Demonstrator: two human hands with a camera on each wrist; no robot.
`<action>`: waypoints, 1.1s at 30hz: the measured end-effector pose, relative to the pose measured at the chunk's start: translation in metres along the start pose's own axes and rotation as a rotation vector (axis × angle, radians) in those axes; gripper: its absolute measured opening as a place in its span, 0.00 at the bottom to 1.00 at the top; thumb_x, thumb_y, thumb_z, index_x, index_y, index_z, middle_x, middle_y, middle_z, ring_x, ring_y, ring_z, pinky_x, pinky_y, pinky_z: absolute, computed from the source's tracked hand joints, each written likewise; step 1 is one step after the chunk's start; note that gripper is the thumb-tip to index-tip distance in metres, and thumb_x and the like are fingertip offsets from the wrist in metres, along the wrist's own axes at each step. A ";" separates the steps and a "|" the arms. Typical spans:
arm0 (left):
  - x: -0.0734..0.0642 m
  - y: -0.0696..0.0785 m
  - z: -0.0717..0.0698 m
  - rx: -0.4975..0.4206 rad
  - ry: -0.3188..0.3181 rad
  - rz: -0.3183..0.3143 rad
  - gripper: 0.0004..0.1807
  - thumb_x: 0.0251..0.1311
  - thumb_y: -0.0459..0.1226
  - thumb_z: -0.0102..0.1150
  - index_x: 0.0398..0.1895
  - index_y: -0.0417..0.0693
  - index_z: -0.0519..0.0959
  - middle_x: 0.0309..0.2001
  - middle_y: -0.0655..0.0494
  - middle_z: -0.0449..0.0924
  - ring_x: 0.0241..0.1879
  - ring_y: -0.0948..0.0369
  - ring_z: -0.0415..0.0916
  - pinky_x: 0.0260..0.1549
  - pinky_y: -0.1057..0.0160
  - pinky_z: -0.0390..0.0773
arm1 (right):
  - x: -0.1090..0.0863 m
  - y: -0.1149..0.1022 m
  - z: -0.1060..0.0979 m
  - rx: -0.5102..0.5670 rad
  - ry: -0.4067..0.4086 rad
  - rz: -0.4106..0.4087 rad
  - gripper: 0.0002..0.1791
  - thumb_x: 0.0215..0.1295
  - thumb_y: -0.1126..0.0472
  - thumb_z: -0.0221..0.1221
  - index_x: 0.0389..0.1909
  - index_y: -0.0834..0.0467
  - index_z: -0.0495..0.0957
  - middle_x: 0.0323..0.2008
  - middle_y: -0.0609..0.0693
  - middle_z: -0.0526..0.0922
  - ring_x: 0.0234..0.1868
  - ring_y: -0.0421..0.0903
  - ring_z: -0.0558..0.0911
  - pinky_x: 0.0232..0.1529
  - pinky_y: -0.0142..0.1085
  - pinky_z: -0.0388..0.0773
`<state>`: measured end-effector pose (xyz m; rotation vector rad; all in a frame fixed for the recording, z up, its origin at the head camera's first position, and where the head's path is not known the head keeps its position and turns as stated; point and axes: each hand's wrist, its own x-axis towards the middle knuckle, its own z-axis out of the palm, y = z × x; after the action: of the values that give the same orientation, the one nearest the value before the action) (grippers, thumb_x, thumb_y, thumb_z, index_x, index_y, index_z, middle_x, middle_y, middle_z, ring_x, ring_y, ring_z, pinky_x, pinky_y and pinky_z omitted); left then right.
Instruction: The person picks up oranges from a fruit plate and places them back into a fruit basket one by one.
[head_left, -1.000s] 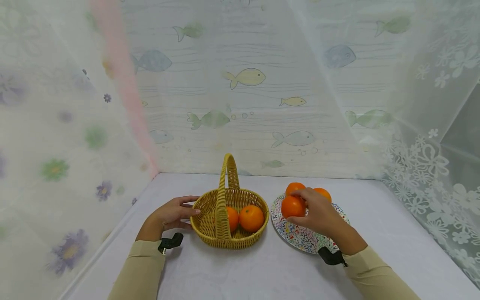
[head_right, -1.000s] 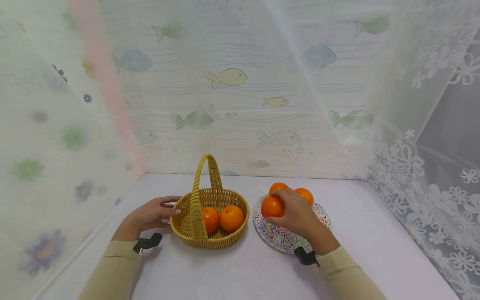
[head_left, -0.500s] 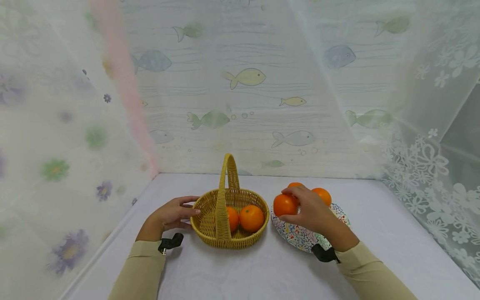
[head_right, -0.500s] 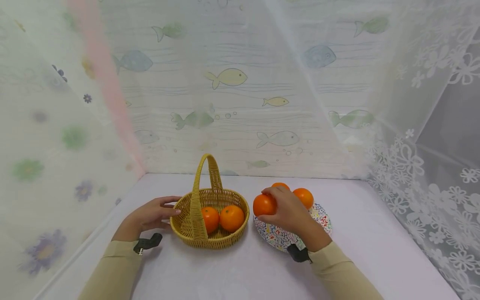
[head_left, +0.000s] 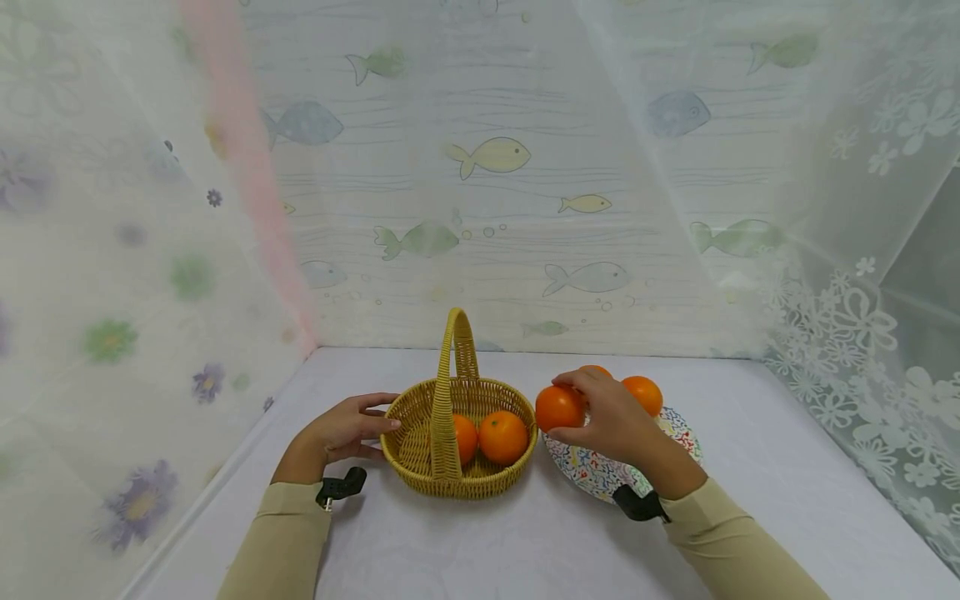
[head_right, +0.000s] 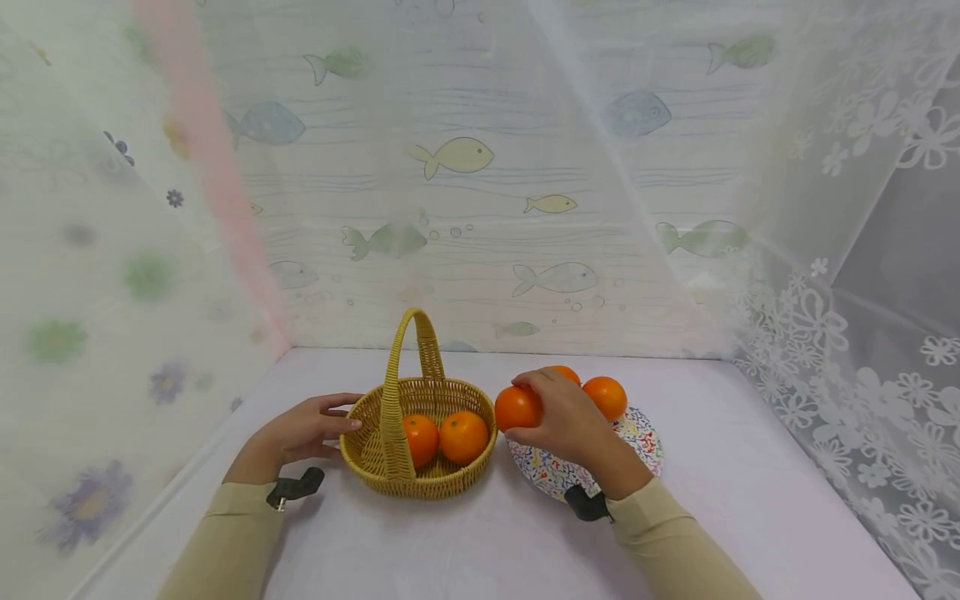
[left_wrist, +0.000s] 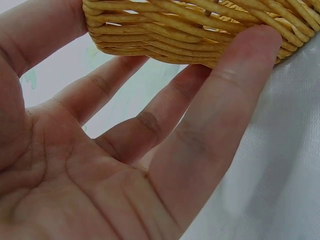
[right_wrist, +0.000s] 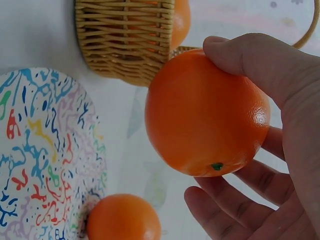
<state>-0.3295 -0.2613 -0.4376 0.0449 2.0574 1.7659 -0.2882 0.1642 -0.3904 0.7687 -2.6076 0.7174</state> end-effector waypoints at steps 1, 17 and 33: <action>0.000 0.000 0.000 0.000 -0.001 0.000 0.38 0.56 0.39 0.67 0.69 0.52 0.62 0.63 0.40 0.67 0.50 0.48 0.79 0.41 0.44 0.81 | 0.001 -0.001 0.000 -0.001 0.001 -0.002 0.37 0.41 0.42 0.74 0.54 0.46 0.74 0.53 0.38 0.74 0.51 0.39 0.72 0.45 0.39 0.78; 0.001 0.000 -0.001 0.003 -0.003 0.003 0.38 0.55 0.39 0.68 0.69 0.52 0.63 0.63 0.40 0.68 0.50 0.48 0.78 0.41 0.44 0.81 | 0.013 -0.016 0.000 -0.004 -0.019 -0.020 0.35 0.43 0.41 0.73 0.54 0.44 0.74 0.52 0.35 0.75 0.47 0.37 0.74 0.44 0.34 0.77; -0.002 0.002 0.000 -0.006 -0.009 -0.002 0.36 0.56 0.38 0.67 0.68 0.52 0.64 0.61 0.41 0.70 0.51 0.47 0.78 0.41 0.44 0.81 | 0.018 -0.031 0.006 0.006 -0.032 -0.026 0.36 0.43 0.39 0.72 0.55 0.43 0.74 0.52 0.35 0.75 0.46 0.35 0.75 0.45 0.33 0.78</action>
<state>-0.3280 -0.2614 -0.4351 0.0486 2.0449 1.7673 -0.2855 0.1307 -0.3757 0.8212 -2.6202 0.7115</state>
